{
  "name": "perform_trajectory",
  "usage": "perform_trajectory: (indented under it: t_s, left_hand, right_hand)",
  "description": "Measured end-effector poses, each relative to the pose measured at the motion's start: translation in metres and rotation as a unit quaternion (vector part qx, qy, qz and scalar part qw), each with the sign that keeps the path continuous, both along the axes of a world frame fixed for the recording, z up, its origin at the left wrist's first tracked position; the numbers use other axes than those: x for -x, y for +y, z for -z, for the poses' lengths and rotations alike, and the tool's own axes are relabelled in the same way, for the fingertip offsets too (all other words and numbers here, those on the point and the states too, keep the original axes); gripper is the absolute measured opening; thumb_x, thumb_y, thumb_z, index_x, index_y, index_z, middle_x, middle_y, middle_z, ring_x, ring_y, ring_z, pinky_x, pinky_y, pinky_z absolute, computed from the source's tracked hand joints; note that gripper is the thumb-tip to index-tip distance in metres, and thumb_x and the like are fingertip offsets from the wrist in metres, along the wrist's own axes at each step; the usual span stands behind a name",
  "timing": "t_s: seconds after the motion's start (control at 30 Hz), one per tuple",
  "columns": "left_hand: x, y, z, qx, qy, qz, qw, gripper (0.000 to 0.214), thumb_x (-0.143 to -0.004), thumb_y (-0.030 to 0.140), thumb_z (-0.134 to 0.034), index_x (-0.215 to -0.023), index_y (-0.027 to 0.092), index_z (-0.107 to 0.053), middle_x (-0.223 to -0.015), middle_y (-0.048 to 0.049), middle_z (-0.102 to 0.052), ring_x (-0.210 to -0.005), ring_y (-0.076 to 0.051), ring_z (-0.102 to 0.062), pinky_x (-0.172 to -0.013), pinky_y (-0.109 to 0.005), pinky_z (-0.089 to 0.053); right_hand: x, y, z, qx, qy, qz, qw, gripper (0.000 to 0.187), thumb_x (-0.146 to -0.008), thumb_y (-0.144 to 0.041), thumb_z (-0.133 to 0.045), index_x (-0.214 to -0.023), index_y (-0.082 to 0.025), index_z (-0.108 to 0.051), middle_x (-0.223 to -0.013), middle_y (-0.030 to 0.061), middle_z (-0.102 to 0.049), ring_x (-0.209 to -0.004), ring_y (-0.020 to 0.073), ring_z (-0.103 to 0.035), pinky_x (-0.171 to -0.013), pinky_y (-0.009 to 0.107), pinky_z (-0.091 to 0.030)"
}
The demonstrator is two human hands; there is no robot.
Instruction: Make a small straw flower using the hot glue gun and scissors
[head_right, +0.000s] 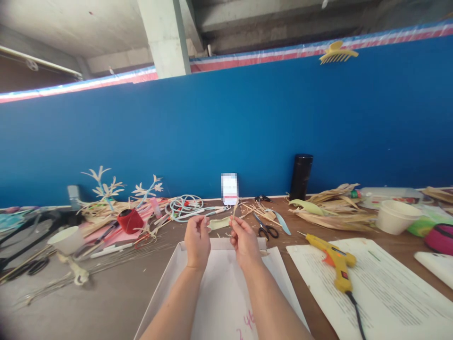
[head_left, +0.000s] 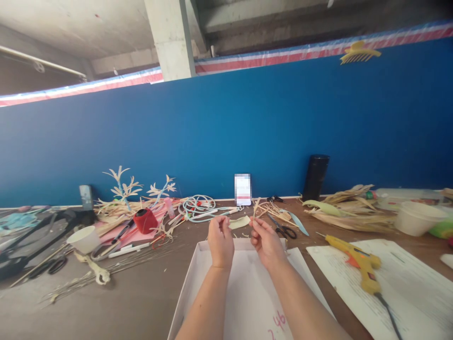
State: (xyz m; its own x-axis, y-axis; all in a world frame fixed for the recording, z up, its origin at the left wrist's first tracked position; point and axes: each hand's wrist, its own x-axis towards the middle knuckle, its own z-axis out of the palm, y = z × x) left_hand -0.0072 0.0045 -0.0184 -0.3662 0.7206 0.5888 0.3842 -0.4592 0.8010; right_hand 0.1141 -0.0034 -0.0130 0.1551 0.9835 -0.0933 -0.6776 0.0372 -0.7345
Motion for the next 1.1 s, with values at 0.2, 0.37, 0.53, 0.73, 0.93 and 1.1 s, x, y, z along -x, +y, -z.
perform_trajectory:
  t_s: [0.2, 0.37, 0.53, 0.73, 0.93, 1.1]
  left_hand:
    - [0.013, 0.01, 0.0, -0.002, -0.055, -0.035, 0.998, 0.018, -0.081, 0.03, -0.053, -0.09, 0.017, -0.062, -0.087, -0.0061, -0.062, -0.075, -0.016, -0.061, -0.073, -0.03, -0.048]
    - [0.026, 0.016, -0.004, 0.019, -0.165, -0.08, 0.983, 0.023, -0.078, 0.034, -0.056, -0.092, 0.016, -0.062, -0.088, -0.0052, -0.063, -0.067, -0.014, -0.062, -0.069, -0.029, -0.05]
    - [0.031, 0.019, -0.004, 0.029, -0.2, -0.084, 0.976, 0.026, -0.075, 0.037, -0.059, -0.09, 0.017, -0.063, -0.084, -0.004, -0.064, -0.069, -0.014, -0.06, -0.064, -0.027, -0.05]
    - [0.048, 0.019, -0.004, 0.049, -0.232, -0.14, 0.961, 0.036, -0.075, 0.045, -0.057, -0.096, 0.016, -0.062, -0.077, -0.0018, -0.06, -0.068, -0.015, -0.056, -0.064, -0.029, -0.048]
    - [0.048, 0.017, -0.005, 0.05, -0.046, -0.152, 0.986, 0.025, -0.078, 0.038, -0.056, -0.074, 0.02, -0.071, -0.08, -0.004, -0.056, -0.091, -0.021, -0.053, -0.089, -0.037, -0.04]
    - [0.035, 0.019, -0.001, -0.035, 0.023, -0.068, 0.997, 0.038, -0.077, 0.015, -0.051, -0.113, 0.022, -0.063, -0.115, -0.0101, -0.05, -0.111, -0.021, -0.047, -0.088, -0.032, -0.042]
  right_hand:
    - [-0.003, 0.0, 0.001, -0.021, 0.031, -0.022, 0.999, 0.026, -0.058, -0.024, -0.079, -0.081, -0.019, -0.069, -0.076, -0.0015, -0.059, -0.051, 0.0025, -0.041, -0.037, 0.012, -0.031]
    - [-0.004, 0.001, 0.001, -0.027, 0.053, -0.022, 0.998, 0.025, -0.058, -0.022, -0.079, -0.08, -0.018, -0.068, -0.074, -0.0031, -0.057, -0.051, 0.002, -0.042, -0.037, 0.012, -0.031]
    - [-0.007, 0.001, 0.001, -0.025, 0.082, -0.027, 0.996, 0.024, -0.06, -0.02, -0.078, -0.08, -0.018, -0.067, -0.074, -0.0035, -0.056, -0.051, 0.0021, -0.042, -0.037, 0.012, -0.031]
    - [-0.012, 0.0, -0.003, -0.024, 0.114, -0.042, 0.992, 0.022, -0.061, -0.017, -0.075, -0.081, -0.021, -0.066, -0.071, -0.0026, -0.057, -0.049, 0.0043, -0.042, -0.037, 0.016, -0.032]
    - [-0.013, -0.003, -0.007, -0.01, 0.116, -0.055, 0.992, 0.02, -0.062, -0.018, -0.073, -0.081, -0.02, -0.065, -0.07, -0.0021, -0.056, -0.049, 0.0049, -0.042, -0.037, 0.017, -0.031]
    - [-0.011, -0.005, -0.008, -0.015, 0.125, -0.096, 0.987, 0.019, -0.063, -0.017, -0.073, -0.08, -0.018, -0.065, -0.069, -0.0028, -0.055, -0.049, 0.0033, -0.04, -0.038, 0.015, -0.029]
